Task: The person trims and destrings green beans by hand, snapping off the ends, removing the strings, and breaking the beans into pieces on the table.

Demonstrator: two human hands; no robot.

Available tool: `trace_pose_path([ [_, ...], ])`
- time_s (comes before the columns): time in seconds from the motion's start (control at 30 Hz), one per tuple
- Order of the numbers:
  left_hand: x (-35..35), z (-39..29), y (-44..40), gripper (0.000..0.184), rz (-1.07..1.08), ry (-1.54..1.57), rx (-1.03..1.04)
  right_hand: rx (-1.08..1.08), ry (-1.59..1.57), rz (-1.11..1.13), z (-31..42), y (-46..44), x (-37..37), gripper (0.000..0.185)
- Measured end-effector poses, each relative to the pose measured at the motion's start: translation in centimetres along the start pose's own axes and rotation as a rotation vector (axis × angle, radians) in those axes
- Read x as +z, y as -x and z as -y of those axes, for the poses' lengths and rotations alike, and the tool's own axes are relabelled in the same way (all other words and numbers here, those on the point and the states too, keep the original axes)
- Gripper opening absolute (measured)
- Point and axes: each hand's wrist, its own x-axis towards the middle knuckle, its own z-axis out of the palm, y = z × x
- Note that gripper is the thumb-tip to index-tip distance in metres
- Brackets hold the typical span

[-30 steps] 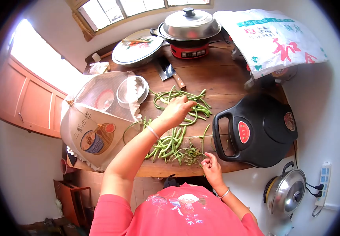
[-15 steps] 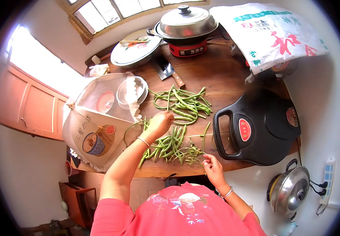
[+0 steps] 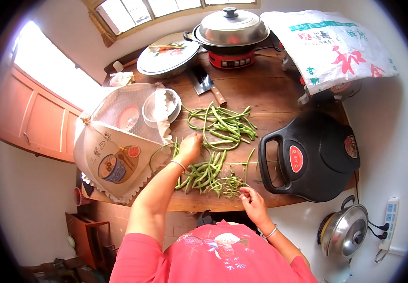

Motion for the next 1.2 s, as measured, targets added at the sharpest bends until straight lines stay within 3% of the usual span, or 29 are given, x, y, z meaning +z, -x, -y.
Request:
trace_pose_path([
  [0.2, -3.4, -0.1, -1.8, 0.014, -0.044, 0.088, 0.156, 0.020, -0.034, -0.006, -0.3, 0.2, 0.0, 0.024],
  [0.3, -5.0, -0.1, -3.1, 0.022, 0.178, 0.437, 0.062, 0.024, -0.036, 0.003, -0.2, 0.0, 0.1, 0.024],
  [0.47, -7.3, -1.4, -3.7, 0.030, 0.225, 0.588, 0.064, 0.031, -0.032, 0.013, 0.2, -0.2, 0.0, 0.024],
  [0.53, -10.0, -3.6, -3.4, 0.029, 0.471, 0.634, -0.123, 0.035, -0.040, 0.012, 0.1, -0.1, 0.0, 0.024],
  [0.67, -9.2, -3.2, -4.0, 0.025, 0.560, 0.842, -0.175, 0.036, -0.049, 0.002, -0.1, 0.1, -0.1, 0.024],
  [0.77, -8.4, -2.3, -4.7, 0.023, 0.522, 0.758, -0.142, 0.034, -0.045, -0.006, -0.3, 0.2, 0.0, 0.024],
  [0.9, -4.8, 0.8, -5.8, 0.030, -0.006, 0.628, -0.043, -0.002, -0.067, -0.017, -0.6, 0.0, 0.2, 0.023],
  [0.93, -5.0, 1.0, -5.5, 0.030, -0.006, 0.628, -0.046, 0.005, -0.030, -0.007, -0.4, -0.1, 0.2, 0.024],
  [1.0, -5.1, 1.2, -4.5, 0.031, -0.243, 0.213, 0.089, 0.014, 0.006, 0.003, 0.1, -0.3, 0.1, 0.024],
  [1.03, -5.2, 1.1, -3.9, 0.032, -0.151, 0.306, 0.008, -0.045, 0.048, 0.011, 0.4, -0.4, 0.1, 0.026],
  [1.07, -5.0, 1.1, -3.1, 0.027, -0.144, 0.322, 0.065, -0.104, 0.089, 0.019, 0.7, -0.7, 0.2, 0.029],
  [1.13, -4.9, 0.3, -0.9, 0.023, 0.098, 0.482, 0.013, -0.224, 0.223, 0.014, 1.4, -1.4, 0.5, 0.034],
  [1.2, -5.2, -1.7, 2.0, 0.019, 0.178, 0.411, 0.063, -0.344, 0.359, 0.006, 1.9, -2.3, 0.9, 0.038],
])
